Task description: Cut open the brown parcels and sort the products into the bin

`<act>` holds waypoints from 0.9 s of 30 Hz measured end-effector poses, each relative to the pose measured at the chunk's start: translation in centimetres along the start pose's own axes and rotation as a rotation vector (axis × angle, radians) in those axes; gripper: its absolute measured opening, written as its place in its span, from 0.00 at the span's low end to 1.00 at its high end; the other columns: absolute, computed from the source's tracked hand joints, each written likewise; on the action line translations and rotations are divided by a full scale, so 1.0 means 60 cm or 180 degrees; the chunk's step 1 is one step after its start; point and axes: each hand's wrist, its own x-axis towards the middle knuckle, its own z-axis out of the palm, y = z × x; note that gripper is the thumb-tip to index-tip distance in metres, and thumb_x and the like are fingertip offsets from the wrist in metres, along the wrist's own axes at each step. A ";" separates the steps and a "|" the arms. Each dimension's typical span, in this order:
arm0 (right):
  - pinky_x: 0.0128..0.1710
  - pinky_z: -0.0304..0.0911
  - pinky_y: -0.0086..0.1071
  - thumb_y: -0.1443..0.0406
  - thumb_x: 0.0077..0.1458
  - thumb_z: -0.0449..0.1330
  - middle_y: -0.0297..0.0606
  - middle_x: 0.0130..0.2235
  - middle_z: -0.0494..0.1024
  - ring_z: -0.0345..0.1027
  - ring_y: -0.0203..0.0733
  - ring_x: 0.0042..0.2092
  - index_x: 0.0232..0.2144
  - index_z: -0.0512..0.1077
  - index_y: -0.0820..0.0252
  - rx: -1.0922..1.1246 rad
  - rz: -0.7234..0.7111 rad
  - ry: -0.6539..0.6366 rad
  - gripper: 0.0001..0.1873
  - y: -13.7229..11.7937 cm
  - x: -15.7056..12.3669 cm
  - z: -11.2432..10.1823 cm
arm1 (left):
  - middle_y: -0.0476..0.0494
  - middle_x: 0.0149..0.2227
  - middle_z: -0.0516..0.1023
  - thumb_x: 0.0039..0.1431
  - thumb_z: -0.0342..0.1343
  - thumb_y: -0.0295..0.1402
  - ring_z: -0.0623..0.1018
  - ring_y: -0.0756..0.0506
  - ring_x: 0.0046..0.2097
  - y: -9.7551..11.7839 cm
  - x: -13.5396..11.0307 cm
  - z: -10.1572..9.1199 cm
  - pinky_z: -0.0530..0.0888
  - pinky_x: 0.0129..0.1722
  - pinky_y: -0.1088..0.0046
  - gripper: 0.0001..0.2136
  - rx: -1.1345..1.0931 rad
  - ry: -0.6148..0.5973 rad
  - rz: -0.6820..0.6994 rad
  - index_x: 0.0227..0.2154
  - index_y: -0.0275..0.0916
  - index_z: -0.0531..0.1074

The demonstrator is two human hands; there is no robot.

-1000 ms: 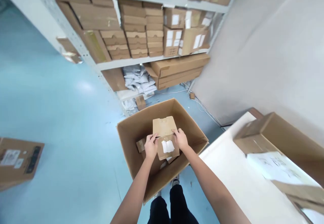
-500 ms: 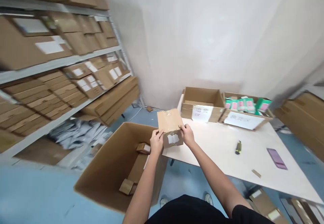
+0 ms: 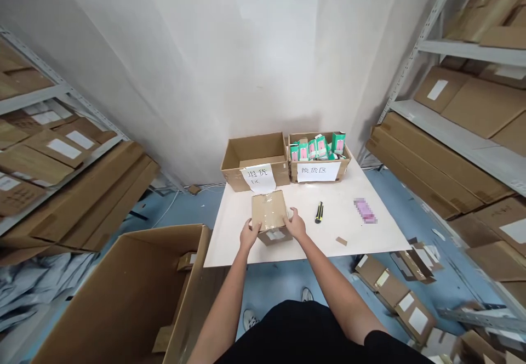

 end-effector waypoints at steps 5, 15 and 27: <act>0.49 0.72 0.39 0.60 0.58 0.63 0.43 0.45 0.84 0.79 0.50 0.48 0.51 0.74 0.58 0.0580 0.0188 -0.0784 0.19 0.001 0.066 -0.010 | 0.33 0.58 0.81 0.67 0.57 0.43 0.80 0.39 0.58 0.019 0.010 0.020 0.75 0.59 0.60 0.24 -0.1067 -0.0363 0.0093 0.60 0.37 0.73; 0.57 0.70 0.49 0.66 0.47 0.68 0.49 0.59 0.78 0.74 0.52 0.59 0.66 0.63 0.55 0.1553 0.0191 -0.0558 0.43 0.090 0.065 -0.035 | 0.30 0.69 0.68 0.52 0.69 0.32 0.74 0.35 0.65 0.006 0.005 0.043 0.73 0.62 0.55 0.47 -0.0999 -0.0404 0.0110 0.74 0.48 0.54; 0.72 0.53 0.50 0.68 0.59 0.61 0.47 0.72 0.63 0.53 0.49 0.74 0.72 0.60 0.56 -0.0015 -0.0138 -0.0019 0.40 0.151 0.104 -0.148 | 0.29 0.78 0.45 0.41 0.73 0.45 0.47 0.24 0.77 0.087 0.215 0.047 0.58 0.71 0.45 0.59 0.1973 -0.1330 0.0798 0.74 0.39 0.49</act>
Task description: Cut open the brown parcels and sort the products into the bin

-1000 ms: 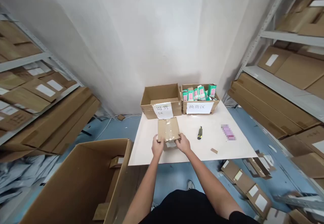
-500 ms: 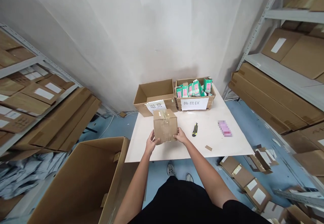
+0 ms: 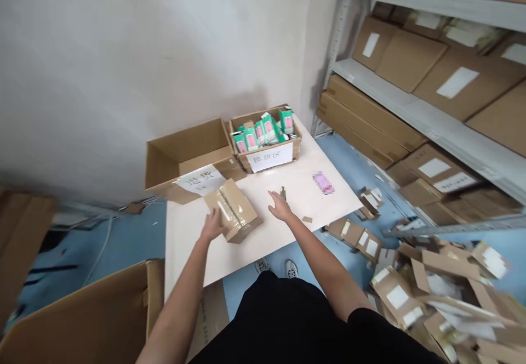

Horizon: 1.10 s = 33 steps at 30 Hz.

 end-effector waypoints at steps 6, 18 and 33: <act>0.67 0.60 0.41 0.65 0.64 0.60 0.50 0.66 0.70 0.65 0.48 0.67 0.68 0.65 0.62 -0.0515 0.1317 0.0103 0.32 0.098 0.032 -0.027 | 0.36 0.79 0.26 0.40 0.70 0.60 0.42 0.21 0.77 -0.020 0.057 -0.012 0.61 0.68 0.39 0.70 0.0925 -0.0711 -0.0232 0.77 0.43 0.32; 0.48 0.69 0.37 0.63 0.65 0.60 0.62 0.53 0.79 0.78 0.53 0.53 0.59 0.65 0.68 -0.0694 0.2939 -0.0259 0.24 0.117 0.105 0.097 | 0.38 0.77 0.16 0.44 0.70 0.61 0.51 0.27 0.76 -0.005 0.035 0.007 0.67 0.66 0.51 0.68 0.0783 -0.0962 -0.0282 0.76 0.48 0.28; 0.52 0.67 0.35 0.62 0.71 0.50 0.42 0.56 0.80 0.77 0.48 0.51 0.69 0.59 0.53 -0.0901 0.0048 -0.0421 0.27 -0.218 0.148 0.223 | 0.48 0.77 0.17 0.38 0.71 0.61 0.60 0.25 0.72 -0.009 0.025 0.019 0.72 0.62 0.50 0.71 0.0339 -0.0799 -0.0186 0.76 0.55 0.28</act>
